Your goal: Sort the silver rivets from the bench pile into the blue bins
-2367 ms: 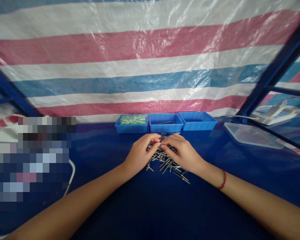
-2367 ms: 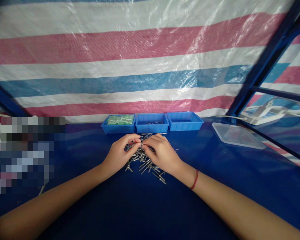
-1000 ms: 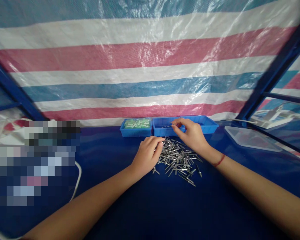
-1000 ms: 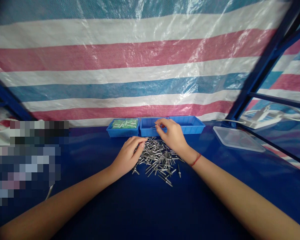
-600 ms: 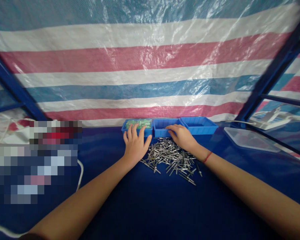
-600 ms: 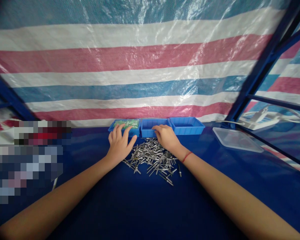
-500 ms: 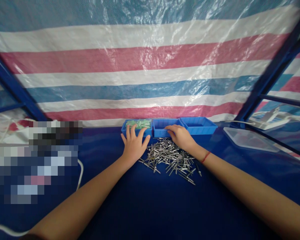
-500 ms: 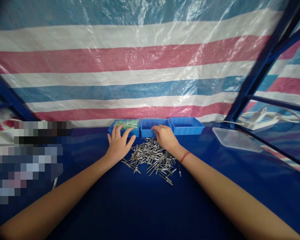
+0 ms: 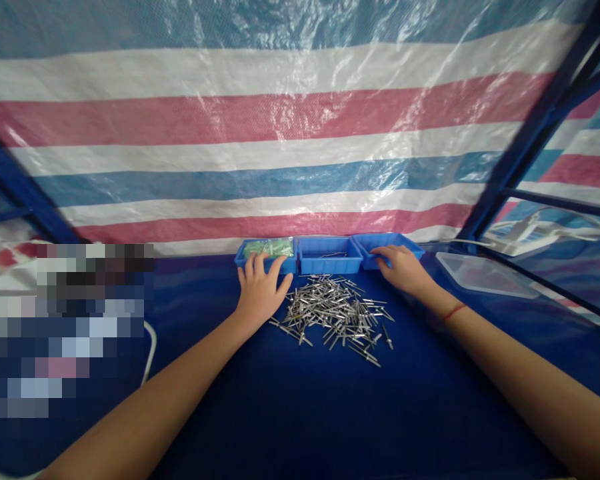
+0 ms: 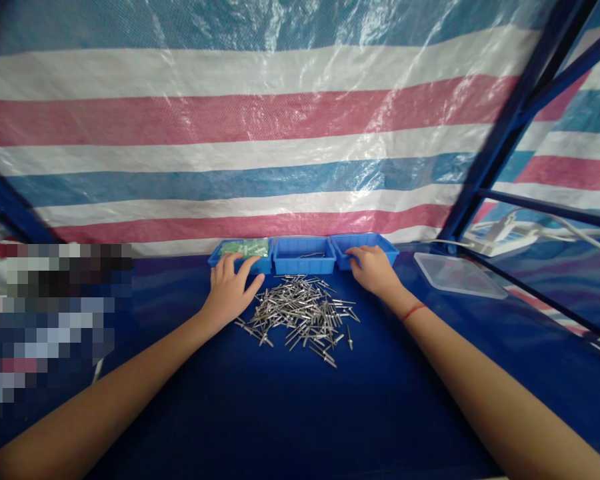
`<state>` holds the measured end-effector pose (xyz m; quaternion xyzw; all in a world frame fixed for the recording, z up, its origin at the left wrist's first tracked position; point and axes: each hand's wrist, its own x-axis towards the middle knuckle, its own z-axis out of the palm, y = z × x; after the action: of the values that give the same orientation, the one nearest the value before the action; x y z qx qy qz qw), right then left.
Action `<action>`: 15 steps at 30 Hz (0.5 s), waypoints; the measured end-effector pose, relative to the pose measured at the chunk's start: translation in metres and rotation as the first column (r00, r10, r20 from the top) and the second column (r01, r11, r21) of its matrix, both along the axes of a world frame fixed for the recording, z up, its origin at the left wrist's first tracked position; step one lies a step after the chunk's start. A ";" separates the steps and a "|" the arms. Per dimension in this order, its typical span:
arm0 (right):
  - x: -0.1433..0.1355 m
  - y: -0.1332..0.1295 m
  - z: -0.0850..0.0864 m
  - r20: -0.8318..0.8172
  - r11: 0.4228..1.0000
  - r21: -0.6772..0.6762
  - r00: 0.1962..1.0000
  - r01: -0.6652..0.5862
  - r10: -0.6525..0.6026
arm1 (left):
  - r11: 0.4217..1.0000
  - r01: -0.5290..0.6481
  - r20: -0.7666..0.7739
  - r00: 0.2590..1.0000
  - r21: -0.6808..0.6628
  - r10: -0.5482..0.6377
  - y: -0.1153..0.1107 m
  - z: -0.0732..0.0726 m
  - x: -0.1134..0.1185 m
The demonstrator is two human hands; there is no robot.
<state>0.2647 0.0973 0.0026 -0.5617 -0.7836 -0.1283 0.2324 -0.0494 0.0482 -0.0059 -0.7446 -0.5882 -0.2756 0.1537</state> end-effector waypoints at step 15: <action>-0.027 -0.038 0.030 -0.034 0.991 -0.039 0.991 -0.131 0.129 | 0.960 0.175 0.056 0.980 0.218 -0.191 -0.004 0.004 0.005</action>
<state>0.2375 0.0590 0.0321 -0.5160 -0.8173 -0.0880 0.2410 -0.0442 0.0444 -0.0017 -0.7641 -0.4895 -0.3781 0.1832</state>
